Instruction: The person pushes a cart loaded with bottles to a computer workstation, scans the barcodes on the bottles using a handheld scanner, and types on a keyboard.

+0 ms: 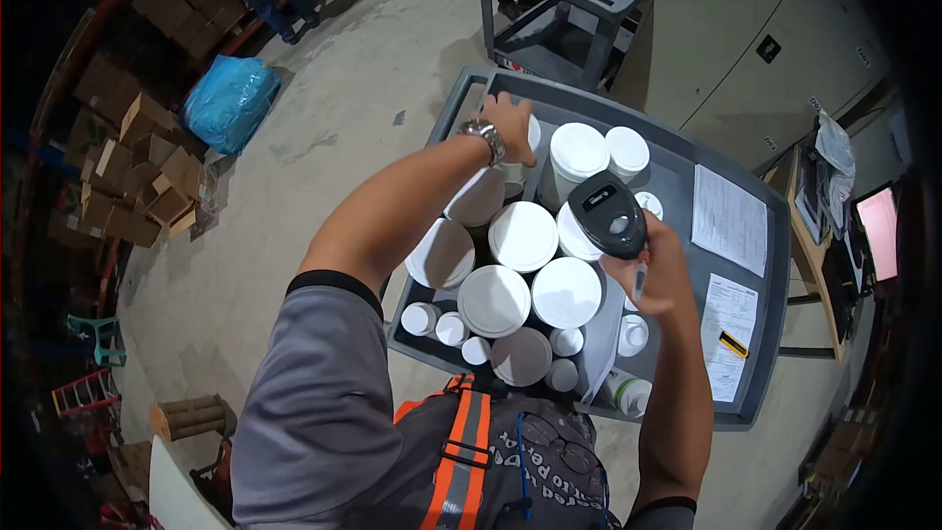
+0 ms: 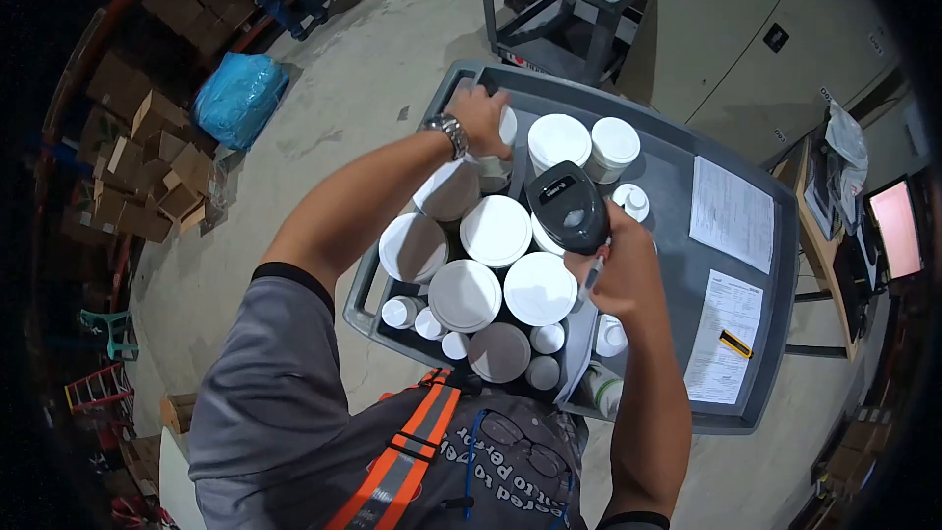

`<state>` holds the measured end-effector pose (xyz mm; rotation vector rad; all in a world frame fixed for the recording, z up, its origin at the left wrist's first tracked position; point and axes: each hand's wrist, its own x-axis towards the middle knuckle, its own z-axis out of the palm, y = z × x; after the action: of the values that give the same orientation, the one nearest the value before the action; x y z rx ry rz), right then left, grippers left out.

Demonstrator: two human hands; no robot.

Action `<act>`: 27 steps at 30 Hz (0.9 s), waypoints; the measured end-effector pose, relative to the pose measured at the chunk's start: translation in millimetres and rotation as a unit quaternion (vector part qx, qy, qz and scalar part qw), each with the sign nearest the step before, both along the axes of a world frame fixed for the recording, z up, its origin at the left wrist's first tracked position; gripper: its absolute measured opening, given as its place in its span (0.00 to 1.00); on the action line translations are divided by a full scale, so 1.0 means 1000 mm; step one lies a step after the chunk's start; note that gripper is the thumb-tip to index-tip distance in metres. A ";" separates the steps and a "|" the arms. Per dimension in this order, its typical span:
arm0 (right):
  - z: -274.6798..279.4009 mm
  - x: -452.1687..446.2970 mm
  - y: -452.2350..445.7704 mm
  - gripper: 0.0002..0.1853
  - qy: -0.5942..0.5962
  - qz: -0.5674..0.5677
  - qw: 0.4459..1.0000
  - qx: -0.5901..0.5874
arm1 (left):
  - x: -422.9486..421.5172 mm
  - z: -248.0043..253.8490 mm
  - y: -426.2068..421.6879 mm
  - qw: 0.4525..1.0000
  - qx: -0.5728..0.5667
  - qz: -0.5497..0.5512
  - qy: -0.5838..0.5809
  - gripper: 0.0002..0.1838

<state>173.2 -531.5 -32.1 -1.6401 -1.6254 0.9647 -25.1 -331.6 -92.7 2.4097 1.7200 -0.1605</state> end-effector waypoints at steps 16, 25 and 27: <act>-0.018 -0.022 -0.034 0.17 0.314 -0.008 0.939 -0.144 | -0.066 0.032 -0.052 0.992 -0.096 0.048 0.069 0.51; -0.007 -0.075 -0.054 0.22 -0.017 0.091 0.995 -0.027 | -0.090 0.148 -0.005 0.952 -0.234 0.198 -0.029 0.48; -0.011 -0.085 -0.057 0.17 -0.027 0.097 0.995 0.023 | -0.088 0.148 0.001 0.938 -0.255 0.233 -0.013 0.51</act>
<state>88.2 -588.8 -43.2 -1.5094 -1.8579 0.9771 -113.5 -330.2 55.8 1.5943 1.8926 -0.4411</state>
